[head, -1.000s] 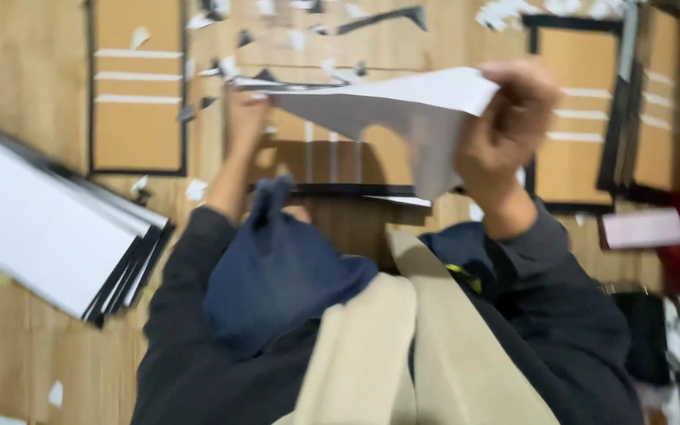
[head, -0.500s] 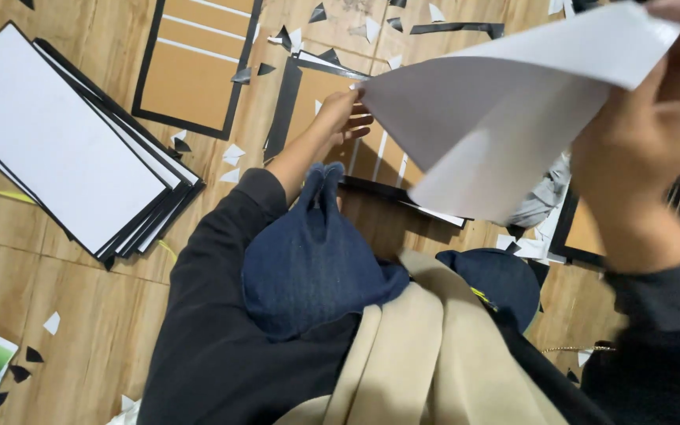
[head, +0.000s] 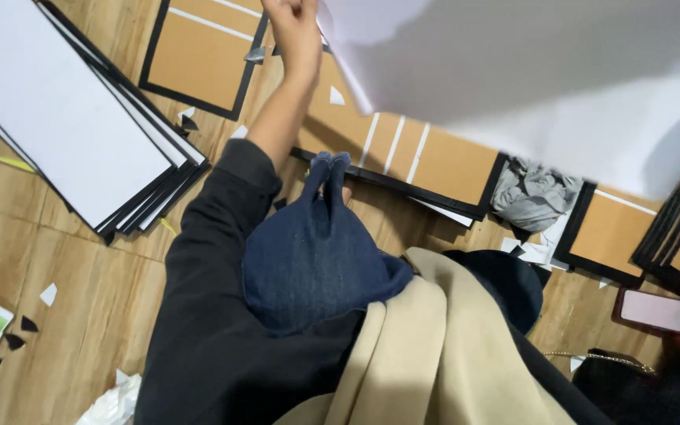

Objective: Manually assembling folder covers by applying white paper sheets to black frames and smoothing them with a cloth.

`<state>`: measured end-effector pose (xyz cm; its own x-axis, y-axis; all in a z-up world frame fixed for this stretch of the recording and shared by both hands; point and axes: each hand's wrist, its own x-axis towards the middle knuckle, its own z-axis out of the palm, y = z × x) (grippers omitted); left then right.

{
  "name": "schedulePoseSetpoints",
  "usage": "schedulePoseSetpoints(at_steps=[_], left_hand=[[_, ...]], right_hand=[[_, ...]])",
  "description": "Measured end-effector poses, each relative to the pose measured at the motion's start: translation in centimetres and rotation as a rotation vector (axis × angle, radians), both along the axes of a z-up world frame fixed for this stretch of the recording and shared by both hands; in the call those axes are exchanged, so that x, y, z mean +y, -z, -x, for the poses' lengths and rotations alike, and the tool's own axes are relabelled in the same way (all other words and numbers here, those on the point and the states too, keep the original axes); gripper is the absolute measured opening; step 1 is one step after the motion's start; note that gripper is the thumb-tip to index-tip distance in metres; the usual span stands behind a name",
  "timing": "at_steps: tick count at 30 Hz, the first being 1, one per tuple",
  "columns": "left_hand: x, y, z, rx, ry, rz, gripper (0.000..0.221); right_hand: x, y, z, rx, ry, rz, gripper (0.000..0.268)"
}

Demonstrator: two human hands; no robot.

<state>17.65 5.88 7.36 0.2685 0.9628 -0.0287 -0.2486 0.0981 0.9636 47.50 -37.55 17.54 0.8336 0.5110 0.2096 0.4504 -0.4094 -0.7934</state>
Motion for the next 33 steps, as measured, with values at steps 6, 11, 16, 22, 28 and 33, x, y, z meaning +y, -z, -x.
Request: schedulePoseSetpoints(at_steps=[6, 11, 16, 22, 28, 33], left_hand=[[1.0, -0.3, 4.8, 0.415, 0.057, -0.487, 0.014], [0.2, 4.3, 7.4, 0.684, 0.304, -0.528, 0.017], [1.0, 7.7, 6.9, 0.698, 0.361, -0.518, 0.007], [1.8, 9.6, 5.8, 0.659, 0.353, -0.557, 0.016], [1.7, 8.9, 5.5, 0.603, 0.355, -0.529, 0.015], [1.7, 9.1, 5.4, 0.598, 0.342, -0.55, 0.017]], right_hand=[[4.5, 6.4, 13.0, -0.05, 0.078, -0.297, 0.032], [3.2, 13.3, 16.9, 0.177, 0.215, 0.051, 0.01], [3.6, 15.0, 16.6, 0.216, 0.226, 0.041, 0.016], [2.9, 17.0, 14.6, 0.211, 0.15, 0.027, 0.02], [3.3, 17.3, 14.6, 0.205, 0.153, 0.043, 0.022], [3.4, 17.9, 14.4, 0.154, 0.13, 0.02, 0.021]])
